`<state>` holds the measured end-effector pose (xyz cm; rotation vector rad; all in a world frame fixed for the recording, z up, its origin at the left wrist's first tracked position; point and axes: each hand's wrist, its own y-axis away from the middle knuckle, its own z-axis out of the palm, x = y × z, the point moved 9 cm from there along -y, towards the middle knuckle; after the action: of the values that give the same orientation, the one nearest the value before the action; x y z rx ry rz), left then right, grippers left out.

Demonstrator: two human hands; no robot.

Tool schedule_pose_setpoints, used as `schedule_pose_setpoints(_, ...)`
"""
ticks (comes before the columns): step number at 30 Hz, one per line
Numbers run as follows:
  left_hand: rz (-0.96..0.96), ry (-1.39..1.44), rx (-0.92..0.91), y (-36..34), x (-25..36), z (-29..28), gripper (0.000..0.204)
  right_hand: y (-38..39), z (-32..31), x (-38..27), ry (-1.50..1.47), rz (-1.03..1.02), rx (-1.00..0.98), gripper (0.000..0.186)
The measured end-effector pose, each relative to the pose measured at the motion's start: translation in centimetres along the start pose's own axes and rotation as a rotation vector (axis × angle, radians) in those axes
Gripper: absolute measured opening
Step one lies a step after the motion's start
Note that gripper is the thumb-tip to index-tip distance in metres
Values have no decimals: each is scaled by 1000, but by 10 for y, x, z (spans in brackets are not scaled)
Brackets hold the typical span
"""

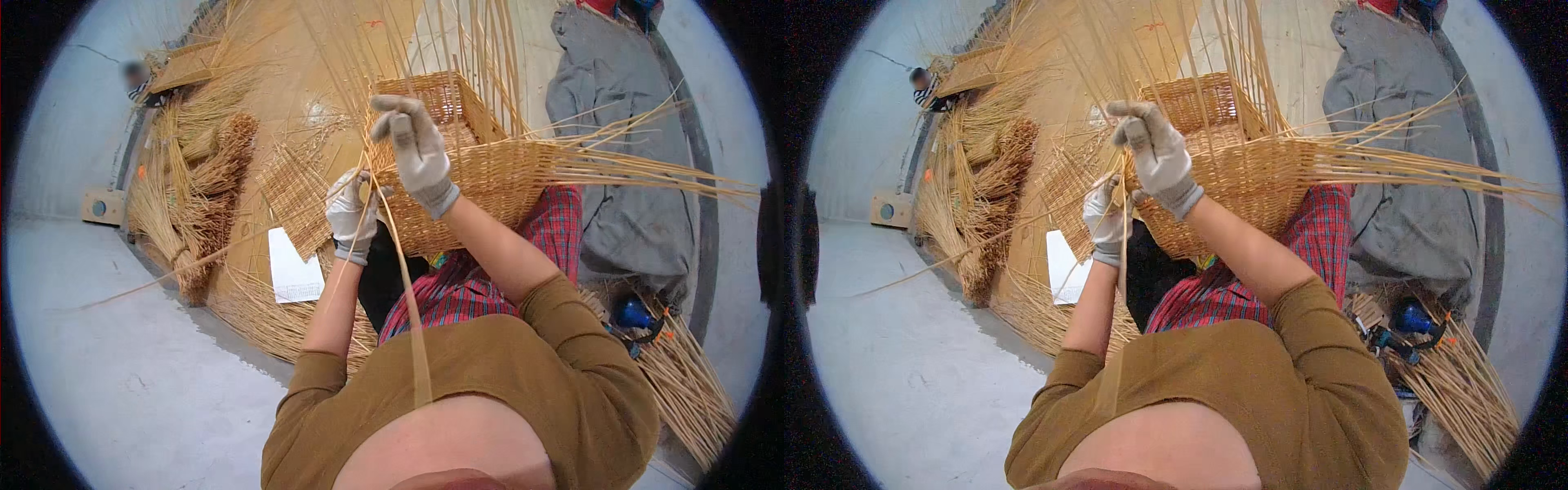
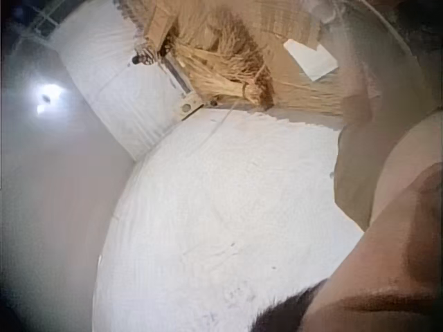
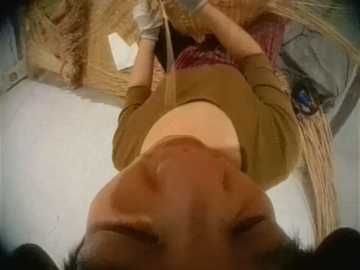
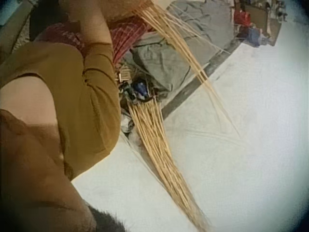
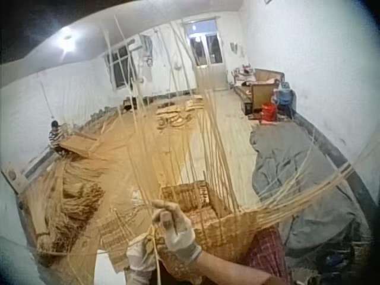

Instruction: Weaving a large wicker or reed basket by hand while sitting on the floor.

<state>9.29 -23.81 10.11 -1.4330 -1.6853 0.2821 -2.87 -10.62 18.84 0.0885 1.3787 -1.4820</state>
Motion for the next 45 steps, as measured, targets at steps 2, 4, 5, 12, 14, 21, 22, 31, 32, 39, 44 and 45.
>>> schedule_pose_setpoints(2, -32, 94, 4, 3, -6, 1, 42, 22, -19, 26, -19, 179, 5, 32)
schedule_pose_setpoints(4, 283, -96, 61, -6, 20, -9, 47, 54, -41, 73, -82, 640, -101, 27)
schedule_pose_setpoints(5, 277, -102, 70, -5, 22, -11, 47, 63, -40, 67, -83, 641, -113, 27)
schedule_pose_setpoints(12, -12, 200, -39, 14, 43, 7, 36, 94, -135, 44, -87, 656, 400, 26)
schedule_pose_setpoints(14, 2, -19, -214, 2, 66, 25, 68, 103, -150, 50, -39, 816, 379, 23)
schedule_pose_setpoints(21, -202, -111, -388, 8, 54, 60, 86, -49, -25, -2, 852, -56, -186, 63)
schedule_pose_setpoints(22, -218, -114, -394, 8, 60, 58, 82, -50, -35, 18, 748, 218, -177, 75)
schedule_pose_setpoints(31, -264, 90, -376, 1, 88, 81, 65, 78, -191, -10, 589, 392, 176, 30)
schedule_pose_setpoints(32, -133, -39, -420, -5, 116, 92, 71, 55, -179, -18, 460, 149, 148, 34)
schedule_pose_setpoints(39, -22, -334, -350, -4, 124, 129, 83, -24, -105, -24, 1123, -81, -436, 67)
schedule_pose_setpoints(44, -20, -74, -347, -13, 136, 112, 63, 65, -197, -57, 899, 235, -58, 49)
schedule_pose_setpoints(45, -32, -87, -344, -6, 129, 106, 63, 66, -181, -76, 1047, 219, -48, 49)
